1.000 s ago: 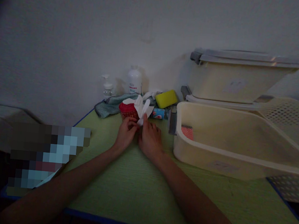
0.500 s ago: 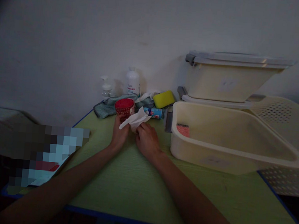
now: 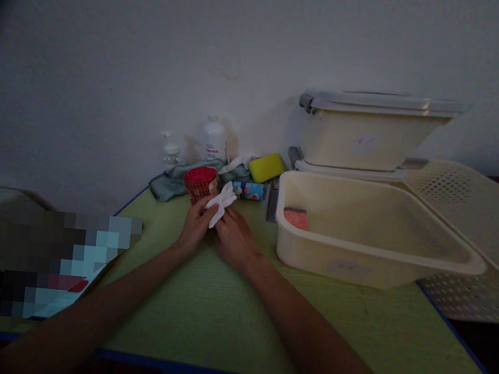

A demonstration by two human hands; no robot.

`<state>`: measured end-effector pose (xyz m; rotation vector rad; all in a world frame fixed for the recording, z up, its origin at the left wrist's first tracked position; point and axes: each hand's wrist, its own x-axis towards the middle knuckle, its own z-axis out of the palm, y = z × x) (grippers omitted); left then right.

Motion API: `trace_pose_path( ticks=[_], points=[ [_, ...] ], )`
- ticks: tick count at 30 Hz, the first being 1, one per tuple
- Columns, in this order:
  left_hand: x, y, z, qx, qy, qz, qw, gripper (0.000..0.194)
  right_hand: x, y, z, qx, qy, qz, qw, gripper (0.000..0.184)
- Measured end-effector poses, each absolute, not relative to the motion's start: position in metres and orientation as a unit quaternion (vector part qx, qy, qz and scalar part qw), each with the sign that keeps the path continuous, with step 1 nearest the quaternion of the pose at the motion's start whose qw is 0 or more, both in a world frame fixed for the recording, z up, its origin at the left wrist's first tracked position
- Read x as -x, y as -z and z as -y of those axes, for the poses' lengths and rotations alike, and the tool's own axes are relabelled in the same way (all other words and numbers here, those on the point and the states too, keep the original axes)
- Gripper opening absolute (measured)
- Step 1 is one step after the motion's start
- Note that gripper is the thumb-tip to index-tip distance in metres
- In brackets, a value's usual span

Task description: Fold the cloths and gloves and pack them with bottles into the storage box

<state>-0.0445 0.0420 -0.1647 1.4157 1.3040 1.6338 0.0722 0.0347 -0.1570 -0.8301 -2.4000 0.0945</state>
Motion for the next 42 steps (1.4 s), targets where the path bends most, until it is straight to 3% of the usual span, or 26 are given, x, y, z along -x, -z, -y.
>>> trace_pose_path(
  ticks=[6, 16, 24, 27, 34, 42],
  points=[
    [0.053, 0.168, -0.047, -0.528, -0.614, -0.544, 0.218, 0.023, -0.074, 0.153, -0.032, 0.336, -0.031, 0.898, 0.281, 0.037],
    [0.054, 0.162, -0.047, -0.454, -0.641, -0.584, 0.207, 0.024, -0.077, 0.150, -0.030, 0.453, -0.072, 0.840, 0.288, 0.032],
    [0.053, 0.162, -0.044, -0.501, -0.610, -0.587, 0.181, 0.011, -0.080, 0.159, -0.045, 0.503, -0.098, 0.787, 0.343, 0.043],
    [0.055, 0.161, -0.043, -0.502, -0.611, -0.588, 0.172, 0.015, -0.080, 0.164, -0.051, 0.515, -0.107, 0.772, 0.358, 0.048],
    [0.053, 0.160, -0.045, -0.516, -0.599, -0.587, 0.174, 0.019, -0.077, 0.171, -0.055, 0.491, -0.111, 0.779, 0.373, 0.053],
    [0.042, 0.159, -0.044, -0.589, -0.533, -0.568, 0.217, 0.016, -0.079, 0.178, -0.070, 0.515, -0.109, 0.757, 0.387, 0.045]
  ],
)
